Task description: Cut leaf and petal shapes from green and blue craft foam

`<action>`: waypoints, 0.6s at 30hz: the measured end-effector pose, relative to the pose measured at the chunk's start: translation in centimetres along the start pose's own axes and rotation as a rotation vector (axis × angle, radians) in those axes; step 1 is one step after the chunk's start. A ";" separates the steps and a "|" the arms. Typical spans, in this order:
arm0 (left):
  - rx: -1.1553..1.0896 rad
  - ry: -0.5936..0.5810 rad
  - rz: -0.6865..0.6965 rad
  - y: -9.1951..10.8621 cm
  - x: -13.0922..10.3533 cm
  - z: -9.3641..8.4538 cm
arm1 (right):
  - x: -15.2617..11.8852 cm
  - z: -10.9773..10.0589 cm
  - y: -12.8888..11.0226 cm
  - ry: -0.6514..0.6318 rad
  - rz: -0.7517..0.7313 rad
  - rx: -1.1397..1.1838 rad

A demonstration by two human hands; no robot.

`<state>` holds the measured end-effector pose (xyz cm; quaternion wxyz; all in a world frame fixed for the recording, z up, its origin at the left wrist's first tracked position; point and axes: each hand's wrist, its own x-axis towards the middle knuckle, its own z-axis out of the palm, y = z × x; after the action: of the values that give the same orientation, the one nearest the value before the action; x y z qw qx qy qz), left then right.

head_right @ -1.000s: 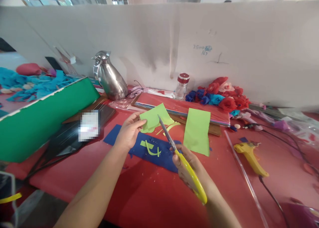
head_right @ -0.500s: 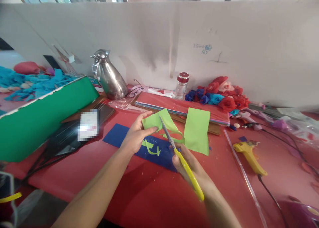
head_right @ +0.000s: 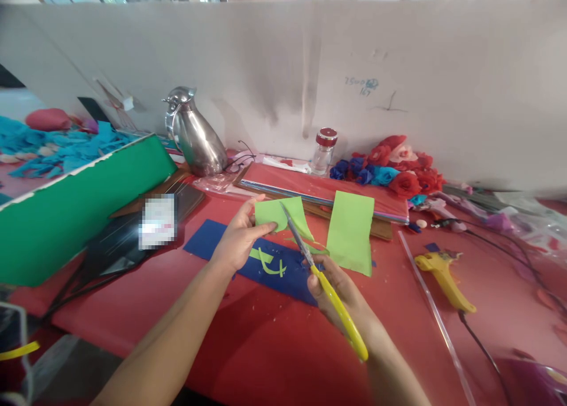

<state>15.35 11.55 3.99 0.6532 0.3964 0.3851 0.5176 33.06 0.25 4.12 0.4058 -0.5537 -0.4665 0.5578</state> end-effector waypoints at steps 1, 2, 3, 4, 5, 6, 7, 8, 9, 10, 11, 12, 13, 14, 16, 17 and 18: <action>-0.004 -0.005 -0.003 0.1 0.0 -0.1 | 0.0 0.0 -0.1 -0.001 0.001 -0.002; -0.008 -0.009 -0.006 0.1 0.1 -0.1 | -0.1 0.1 -0.2 0.001 0.004 -0.003; -0.011 -0.012 -0.007 0.2 0.1 -0.2 | -0.1 0.1 -0.2 0.006 0.008 -0.002; -0.012 -0.015 -0.009 0.3 0.1 -0.3 | -0.2 0.2 -0.3 0.010 0.011 -0.002; -0.012 -0.016 -0.009 0.3 0.1 -0.3 | -0.2 0.2 -0.4 0.009 0.016 -0.002; -0.012 -0.014 -0.008 0.4 0.2 -0.4 | -0.2 0.3 -0.4 0.004 0.022 -0.004; -0.010 -0.012 -0.005 0.4 0.2 -0.5 | -0.2 0.3 -0.5 0.005 0.028 -0.010; -0.007 -0.009 -0.003 0.4 0.3 -0.6 | -0.3 0.4 -0.5 0.009 0.033 -0.015; -0.004 -0.004 -0.003 0.4 0.3 -0.6 | -0.3 0.4 -0.6 0.012 0.035 -0.019; 0.000 0.001 -0.003 0.5 0.3 -0.7 | -0.3 0.5 -0.6 0.012 0.035 -0.020; 0.004 0.007 -0.004 0.5 0.4 -0.8 | -0.3 0.5 -0.6 0.010 0.031 -0.018; 0.007 0.015 -0.005 0.5 0.4 -0.8 | -0.3 0.5 -0.6 0.006 0.026 -0.013; 0.007 0.024 -0.004 0.6 0.4 -0.9 | -0.3 0.5 -0.6 0.001 0.021 -0.010; 0.003 0.034 -0.003 0.7 0.4 -0.9 | -0.3 0.5 -0.5 -0.002 0.019 -0.007; -0.016 0.053 -0.003 0.8 0.4 -0.9 | -0.1 0.3 -0.2 -0.012 0.027 -0.008; -0.028 0.060 -0.003 0.8 0.4 -0.9 | 0.0 0.2 0.0 -0.022 0.036 -0.005; -0.037 0.068 0.000 0.9 0.4 -0.9 | 0.1 0.1 0.2 -0.033 0.048 0.001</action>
<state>14.31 12.15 4.44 0.6471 0.3662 0.3973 0.5378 32.99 0.29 3.85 0.3849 -0.5554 -0.4595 0.5764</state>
